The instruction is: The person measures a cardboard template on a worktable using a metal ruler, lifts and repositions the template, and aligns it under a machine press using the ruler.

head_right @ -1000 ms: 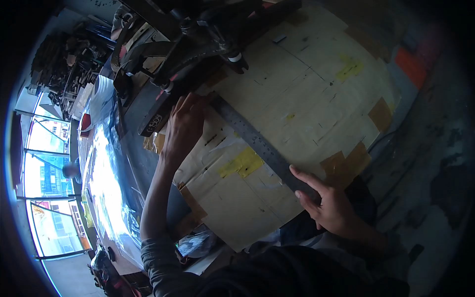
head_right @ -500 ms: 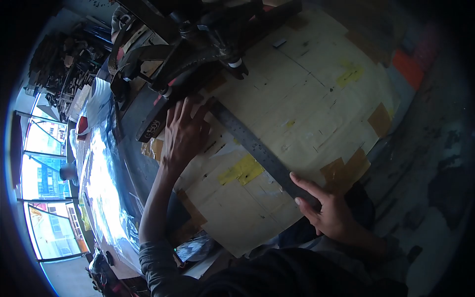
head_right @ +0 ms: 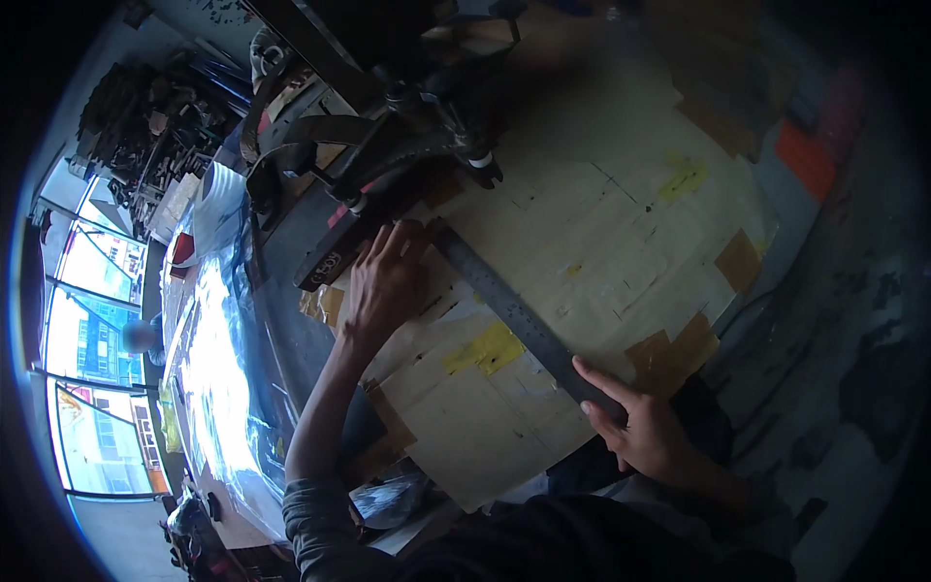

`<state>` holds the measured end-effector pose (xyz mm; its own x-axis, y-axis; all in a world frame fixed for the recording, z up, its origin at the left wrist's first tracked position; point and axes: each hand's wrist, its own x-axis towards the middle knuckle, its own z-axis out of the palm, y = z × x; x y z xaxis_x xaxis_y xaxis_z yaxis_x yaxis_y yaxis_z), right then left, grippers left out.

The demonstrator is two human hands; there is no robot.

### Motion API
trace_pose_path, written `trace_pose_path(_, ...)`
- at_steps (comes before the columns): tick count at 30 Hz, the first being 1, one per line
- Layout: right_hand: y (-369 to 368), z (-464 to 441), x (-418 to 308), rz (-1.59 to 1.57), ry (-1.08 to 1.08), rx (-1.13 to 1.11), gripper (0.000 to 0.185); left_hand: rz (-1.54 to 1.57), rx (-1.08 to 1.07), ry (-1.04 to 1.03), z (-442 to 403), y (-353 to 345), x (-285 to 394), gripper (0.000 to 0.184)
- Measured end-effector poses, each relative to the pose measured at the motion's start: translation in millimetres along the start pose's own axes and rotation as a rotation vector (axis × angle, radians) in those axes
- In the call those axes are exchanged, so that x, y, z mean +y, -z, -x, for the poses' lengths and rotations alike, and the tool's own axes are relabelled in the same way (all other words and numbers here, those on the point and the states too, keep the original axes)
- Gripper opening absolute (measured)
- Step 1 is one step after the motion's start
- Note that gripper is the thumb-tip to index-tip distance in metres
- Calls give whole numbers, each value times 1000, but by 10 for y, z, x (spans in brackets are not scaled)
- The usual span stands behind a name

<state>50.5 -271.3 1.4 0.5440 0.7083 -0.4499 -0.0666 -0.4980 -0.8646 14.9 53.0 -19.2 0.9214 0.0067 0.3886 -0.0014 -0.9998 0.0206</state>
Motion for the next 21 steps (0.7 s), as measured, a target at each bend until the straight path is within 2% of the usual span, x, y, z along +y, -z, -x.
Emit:
trace_pose_path(4, 85, 140, 12, -40, 88, 41, 44, 23, 1, 25, 12, -27, 2, 46)
trace_pose_path(7, 307, 268, 91, -142, 11, 156, 43, 15, -34, 48, 23, 6, 33, 47)
trace_pose_path(12, 948, 191, 39, -43, 156, 477, 47, -25, -9, 38, 84, -2, 89, 54)
trace_pose_path(14, 1278, -5, 23, 70, 218, 544, 49, -35, 8, 56, 123, 22, 147, 56)
trace_pose_path(15, 1469, -145, -12, 158, 246, 561, 50, -11, -64, 100, 190, -12, 151, 57)
trace_pose_path(18, 2094, -723, -128, 376, 325, 565, 53, 37, -54, 114, 330, 58, 297, 52)
trace_pose_path(19, 2290, -943, -223, 437, 299, 549, 55, 82, -134, 183, 388, 149, 388, 52)
trace_pose_path(21, 2653, -1434, -411, 496, 294, 497, 58, 137, -164, 309, 559, 249, 630, 57)
